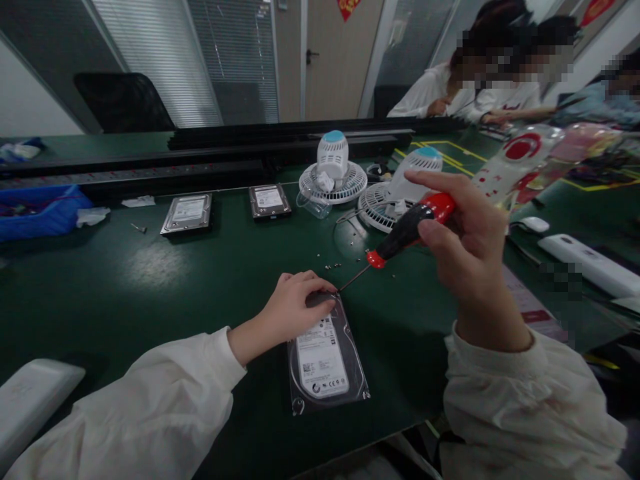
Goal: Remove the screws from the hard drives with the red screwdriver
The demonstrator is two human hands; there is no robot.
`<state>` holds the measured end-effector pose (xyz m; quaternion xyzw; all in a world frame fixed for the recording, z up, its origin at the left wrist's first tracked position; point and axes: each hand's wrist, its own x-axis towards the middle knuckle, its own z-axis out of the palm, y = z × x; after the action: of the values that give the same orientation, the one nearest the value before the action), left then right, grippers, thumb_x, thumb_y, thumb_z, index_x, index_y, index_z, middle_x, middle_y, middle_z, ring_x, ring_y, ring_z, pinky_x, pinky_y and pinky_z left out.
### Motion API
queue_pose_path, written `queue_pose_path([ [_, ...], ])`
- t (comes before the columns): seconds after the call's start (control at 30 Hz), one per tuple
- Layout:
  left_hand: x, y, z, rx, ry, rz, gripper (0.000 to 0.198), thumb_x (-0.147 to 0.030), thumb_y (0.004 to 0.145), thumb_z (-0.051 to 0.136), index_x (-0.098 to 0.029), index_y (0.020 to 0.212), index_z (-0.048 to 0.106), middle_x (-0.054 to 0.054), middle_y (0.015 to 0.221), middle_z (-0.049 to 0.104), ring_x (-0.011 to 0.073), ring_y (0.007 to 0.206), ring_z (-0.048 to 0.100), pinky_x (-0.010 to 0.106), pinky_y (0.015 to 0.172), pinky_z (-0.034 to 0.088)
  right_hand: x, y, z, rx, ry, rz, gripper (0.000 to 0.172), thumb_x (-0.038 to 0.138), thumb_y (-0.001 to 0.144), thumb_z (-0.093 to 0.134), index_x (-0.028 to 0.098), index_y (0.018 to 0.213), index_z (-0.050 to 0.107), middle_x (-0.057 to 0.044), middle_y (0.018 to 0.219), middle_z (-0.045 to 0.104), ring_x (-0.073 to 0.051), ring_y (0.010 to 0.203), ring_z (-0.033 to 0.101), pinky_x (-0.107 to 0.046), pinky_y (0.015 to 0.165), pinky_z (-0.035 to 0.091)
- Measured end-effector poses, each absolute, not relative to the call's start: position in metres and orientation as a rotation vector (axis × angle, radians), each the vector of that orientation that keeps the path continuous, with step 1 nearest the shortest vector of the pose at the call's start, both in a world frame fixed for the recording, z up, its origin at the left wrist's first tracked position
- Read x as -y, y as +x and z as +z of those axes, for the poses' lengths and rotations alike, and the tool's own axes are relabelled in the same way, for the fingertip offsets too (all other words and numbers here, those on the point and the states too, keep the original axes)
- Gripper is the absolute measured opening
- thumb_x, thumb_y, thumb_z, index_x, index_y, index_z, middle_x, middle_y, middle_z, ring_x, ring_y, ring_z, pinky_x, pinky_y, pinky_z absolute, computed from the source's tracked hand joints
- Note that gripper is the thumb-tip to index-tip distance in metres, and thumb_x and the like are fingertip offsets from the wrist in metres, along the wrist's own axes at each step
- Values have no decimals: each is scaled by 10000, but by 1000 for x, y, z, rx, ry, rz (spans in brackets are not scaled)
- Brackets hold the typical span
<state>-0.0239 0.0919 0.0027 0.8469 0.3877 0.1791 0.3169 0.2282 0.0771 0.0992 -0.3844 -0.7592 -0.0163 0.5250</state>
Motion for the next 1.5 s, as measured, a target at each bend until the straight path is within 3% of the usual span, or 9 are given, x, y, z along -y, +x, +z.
queue_pose_path([
  [0.3, -92, -24, 2, -1006, 2236, 483, 294, -414, 1001, 604, -258, 1198, 757, 56, 1151, 719, 297, 1135, 655, 558, 1040, 436, -73, 229, 104, 1875, -960, -17, 486, 335, 930, 679, 267, 1410, 667, -53, 1207, 732, -140, 741, 574, -297, 640, 450],
  [0.43, -92, -23, 1, -1016, 2245, 499, 268, -386, 992, 612, -259, 1175, 761, 54, 1133, 726, 295, 1119, 662, 561, 1030, 431, -70, 227, 106, 1913, -916, -32, 525, 406, 956, 662, 294, 1467, 632, -54, 1351, 709, -166, 856, 633, -338, 782, 513],
  [0.53, -92, -23, 0, -1013, 2246, 503, 275, -402, 993, 611, -262, 1176, 760, 59, 1135, 726, 298, 1124, 662, 558, 1023, 438, -71, 227, 103, 1827, -965, -27, 443, 353, 952, 685, 312, 1394, 686, -32, 1119, 752, -113, 655, 541, -290, 613, 441],
  [0.67, -92, -24, 2, -1005, 2233, 494, 279, -401, 997, 606, -257, 1184, 756, 57, 1133, 720, 297, 1125, 661, 564, 1038, 436, -75, 230, 98, 1826, -883, 103, 436, 314, 934, 660, 307, 1368, 633, 18, 783, 576, -92, 521, 406, -254, 468, 321],
  [0.83, -91, -24, 5, -1017, 2218, 472, 286, -393, 996, 606, -256, 1197, 755, 53, 1144, 715, 300, 1138, 655, 561, 1043, 431, -76, 229, 99, 1826, -896, 127, 220, 323, 955, 643, 250, 1162, 656, 22, 795, 543, -83, 566, 463, -250, 492, 361],
  [1.0, -92, -24, 3, -1016, 2232, 483, 282, -405, 993, 616, -259, 1186, 760, 43, 1137, 717, 295, 1125, 663, 545, 1037, 437, -74, 224, 102, 1714, -970, 9, 249, 251, 822, 811, 204, 1055, 738, 43, 718, 574, -55, 528, 432, -218, 446, 278],
  [1.17, -92, -24, 2, -1007, 2229, 494, 282, -398, 998, 611, -257, 1195, 756, 49, 1146, 720, 293, 1134, 659, 548, 1036, 432, -73, 225, 102, 1780, -939, -3, 352, 291, 931, 632, 234, 1258, 750, -4, 806, 620, -86, 576, 467, -255, 506, 343],
  [1.33, -92, -24, 1, -1011, 2243, 504, 268, -390, 989, 627, -255, 1178, 761, 49, 1127, 725, 290, 1112, 664, 553, 1021, 431, -72, 225, 102, 1707, -1005, -73, 275, 308, 917, 716, 235, 1170, 795, -3, 827, 682, -72, 569, 441, -246, 498, 302],
  [1.5, -93, -24, -1, -999, 2251, 522, 256, -363, 987, 631, -253, 1179, 760, 42, 1122, 726, 283, 1109, 666, 545, 1020, 430, -73, 228, 102, 1789, -950, -11, 421, 267, 929, 560, 270, 1308, 745, 15, 840, 659, -78, 572, 443, -271, 559, 336],
])
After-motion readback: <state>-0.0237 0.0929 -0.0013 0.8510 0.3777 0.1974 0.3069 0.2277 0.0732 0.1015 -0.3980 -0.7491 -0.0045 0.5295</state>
